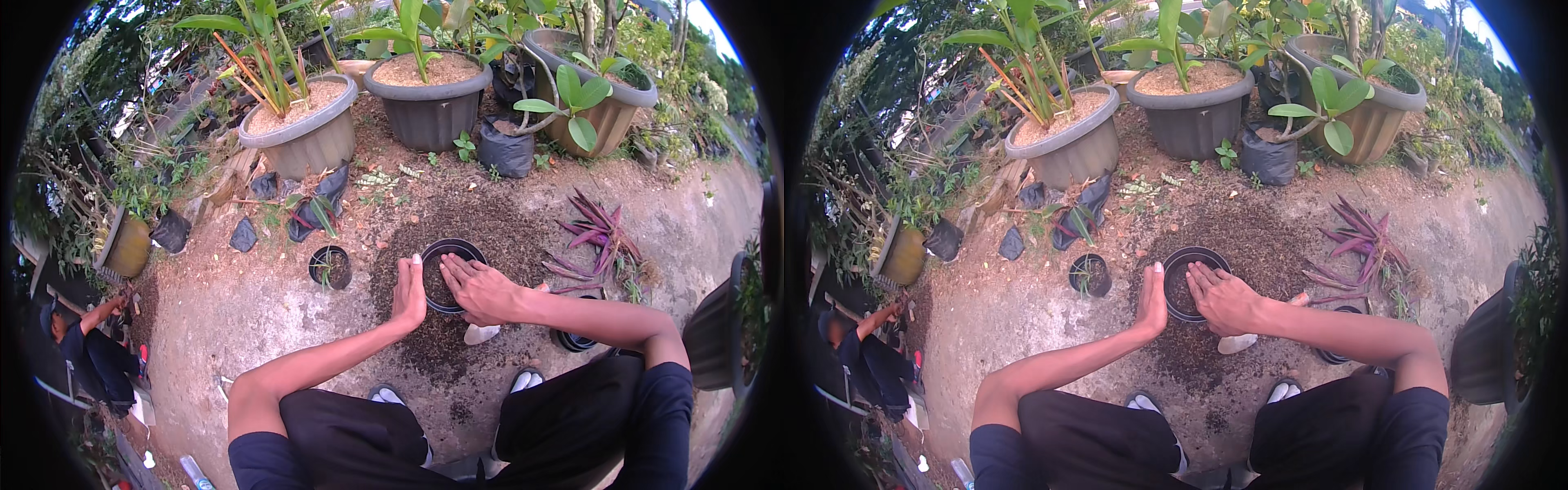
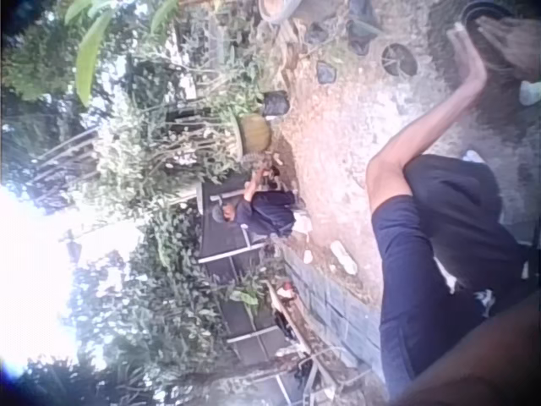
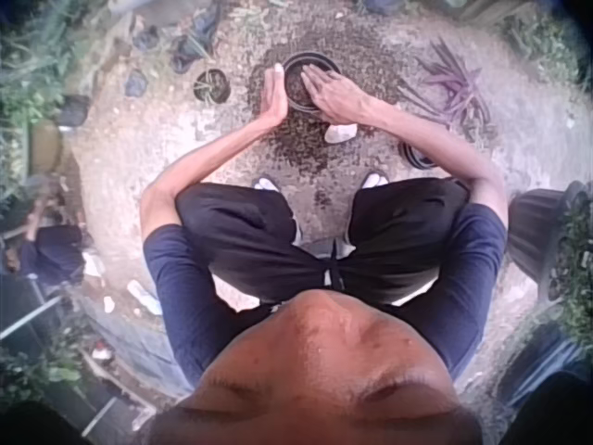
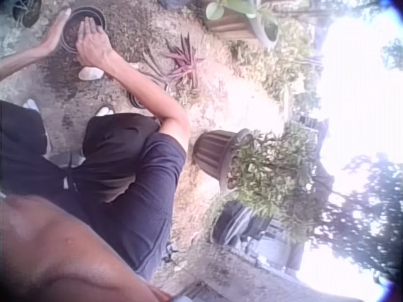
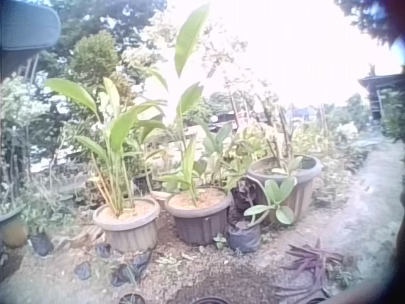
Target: The person fills a black plastic pot with soil using a hand trowel and then presses the soil down by hand.
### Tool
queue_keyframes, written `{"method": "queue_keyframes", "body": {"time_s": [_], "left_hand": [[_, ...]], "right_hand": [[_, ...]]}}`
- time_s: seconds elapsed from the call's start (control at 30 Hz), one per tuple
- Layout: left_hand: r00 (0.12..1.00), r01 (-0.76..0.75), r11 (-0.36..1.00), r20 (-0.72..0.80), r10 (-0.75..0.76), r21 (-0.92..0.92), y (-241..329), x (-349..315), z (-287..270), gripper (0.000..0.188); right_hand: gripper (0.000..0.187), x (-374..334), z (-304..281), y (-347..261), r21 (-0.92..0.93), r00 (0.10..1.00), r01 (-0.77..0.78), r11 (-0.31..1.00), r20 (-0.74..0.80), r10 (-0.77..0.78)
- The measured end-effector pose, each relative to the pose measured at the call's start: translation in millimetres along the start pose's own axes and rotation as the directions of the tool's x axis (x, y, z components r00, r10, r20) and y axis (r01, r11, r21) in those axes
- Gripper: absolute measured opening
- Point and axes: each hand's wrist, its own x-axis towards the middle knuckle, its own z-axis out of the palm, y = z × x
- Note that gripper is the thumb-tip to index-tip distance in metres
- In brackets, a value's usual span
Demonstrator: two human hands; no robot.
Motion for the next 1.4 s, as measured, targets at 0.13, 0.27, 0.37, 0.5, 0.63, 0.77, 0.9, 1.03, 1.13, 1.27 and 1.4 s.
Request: {"method": "queue_keyframes", "body": {"time_s": [0.13, 0.27, 0.37, 0.5, 0.63, 0.77, 0.9, 1.03, 1.13, 1.27, 1.4], "left_hand": [[0.999, -0.014, 0.999, -0.048, 0.016, 0.042, 10.6, -6.8, 6.4, 0.053], [0.998, -0.030, 0.999, -0.050, 0.030, -0.010, 17.8, -0.7, 2.5, 0.055], [0.999, 0.030, 0.999, -0.040, -0.032, -0.041, 26.8, 18.2, -2.4, 0.058], [0.980, 0.192, 0.936, 0.103, -0.169, -0.295, 42.1, 17.3, -10.4, 0.065], [0.952, 0.266, 0.893, 0.246, -0.183, -0.363, 31.3, 11.5, -10.1, 0.071], [0.959, 0.208, 0.929, 0.250, -0.133, -0.306, 26.6, 10.4, -13.8, 0.067], [0.975, 0.093, 0.941, 0.222, -0.020, -0.324, 29.7, 14.6, -13.6, 0.060], [0.960, 0.162, 0.895, 0.275, -0.047, -0.415, 40.8, 13.6, -5.3, 0.059], [0.929, 0.332, 0.824, 0.313, -0.200, -0.459, 17.0, -6.4, 1.8, 0.065], [0.892, 0.417, 0.824, 0.348, -0.290, -0.384, -20.2, -31.0, 1.4, 0.070], [0.863, 0.459, 0.779, 0.424, -0.275, -0.427, -10.8, -35.9, -3.3, 0.070]], "right_hand": [[0.104, -1.1, -1.5, 0.0, 0.060, 0.997, -0.016, 0.998, 0.080, 0.012], [0.105, 5.1, -8.4, 9.5, 0.125, 0.998, 0.007, 0.992, 0.054, -0.014], [0.098, 10.0, -20.3, 17.7, 0.039, 1.000, -0.013, 0.999, 0.003, 0.013], [0.083, 1.2, -32.4, 14.4, 0.029, 0.985, -0.003, 1.000, -0.175, 0.008], [0.090, -15.2, -45.9, 8.4, 0.031, 0.996, 0.063, 0.998, 0.062, -0.065], [0.091, -21.5, -71.4, -12.1, 0.097, 0.975, 0.029, 0.995, 0.218, -0.050], [0.085, -25.8, -69.9, -27.7, 0.015, 0.996, 0.033, 0.999, 0.079, -0.035], [0.071, -32.8, -43.1, -3.6, 0.001, 0.992, 0.088, 0.996, -0.090, -0.088], [0.062, -31.5, -5.3, 15.8, 0.014, 0.975, 0.221, 0.975, -0.023, -0.221], [0.060, -35.2, 30.4, -10.0, 0.063, 0.961, 0.264, 0.963, 0.067, -0.268], [0.058, -35.5, 39.2, -16.0, -0.027, 0.967, 0.250, 0.968, 0.058, -0.248]]}}
